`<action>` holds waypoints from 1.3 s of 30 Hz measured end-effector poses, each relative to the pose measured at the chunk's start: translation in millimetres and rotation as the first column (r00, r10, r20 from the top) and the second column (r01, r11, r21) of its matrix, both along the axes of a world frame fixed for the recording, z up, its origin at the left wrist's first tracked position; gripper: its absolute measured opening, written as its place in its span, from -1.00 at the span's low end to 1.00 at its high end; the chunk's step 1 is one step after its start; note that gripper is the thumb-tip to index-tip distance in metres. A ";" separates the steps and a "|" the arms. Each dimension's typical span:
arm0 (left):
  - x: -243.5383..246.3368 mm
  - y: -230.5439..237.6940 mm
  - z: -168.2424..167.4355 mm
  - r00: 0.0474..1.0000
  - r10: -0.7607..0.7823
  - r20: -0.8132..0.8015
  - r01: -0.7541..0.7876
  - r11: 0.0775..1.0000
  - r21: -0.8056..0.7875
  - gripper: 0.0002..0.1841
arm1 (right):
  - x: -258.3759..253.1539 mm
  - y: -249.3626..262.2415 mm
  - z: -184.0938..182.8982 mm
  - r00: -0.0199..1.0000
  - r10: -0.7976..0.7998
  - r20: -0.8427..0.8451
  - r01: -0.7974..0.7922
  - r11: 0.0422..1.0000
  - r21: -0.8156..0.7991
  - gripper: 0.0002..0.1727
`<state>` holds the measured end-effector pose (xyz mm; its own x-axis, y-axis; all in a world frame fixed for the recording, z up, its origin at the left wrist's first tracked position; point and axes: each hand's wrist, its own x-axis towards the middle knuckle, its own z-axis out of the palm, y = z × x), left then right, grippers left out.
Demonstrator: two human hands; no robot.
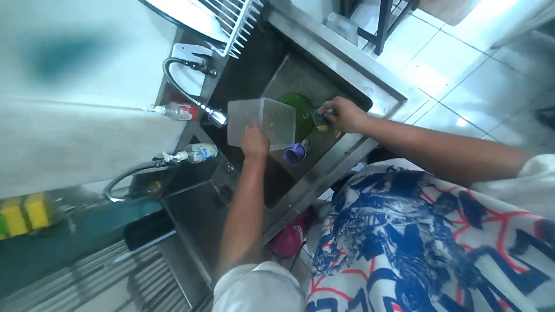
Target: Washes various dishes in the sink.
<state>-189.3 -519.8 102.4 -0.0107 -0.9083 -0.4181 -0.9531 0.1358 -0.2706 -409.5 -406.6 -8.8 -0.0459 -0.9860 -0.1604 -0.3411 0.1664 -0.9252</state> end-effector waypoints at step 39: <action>205.8 81.3 -8.0 0.411 0.627 -0.661 -0.390 0.777 0.494 -0.65 | 448.8 -90.6 85.0 0.373 0.707 -0.601 -0.600 0.678 0.425 -0.38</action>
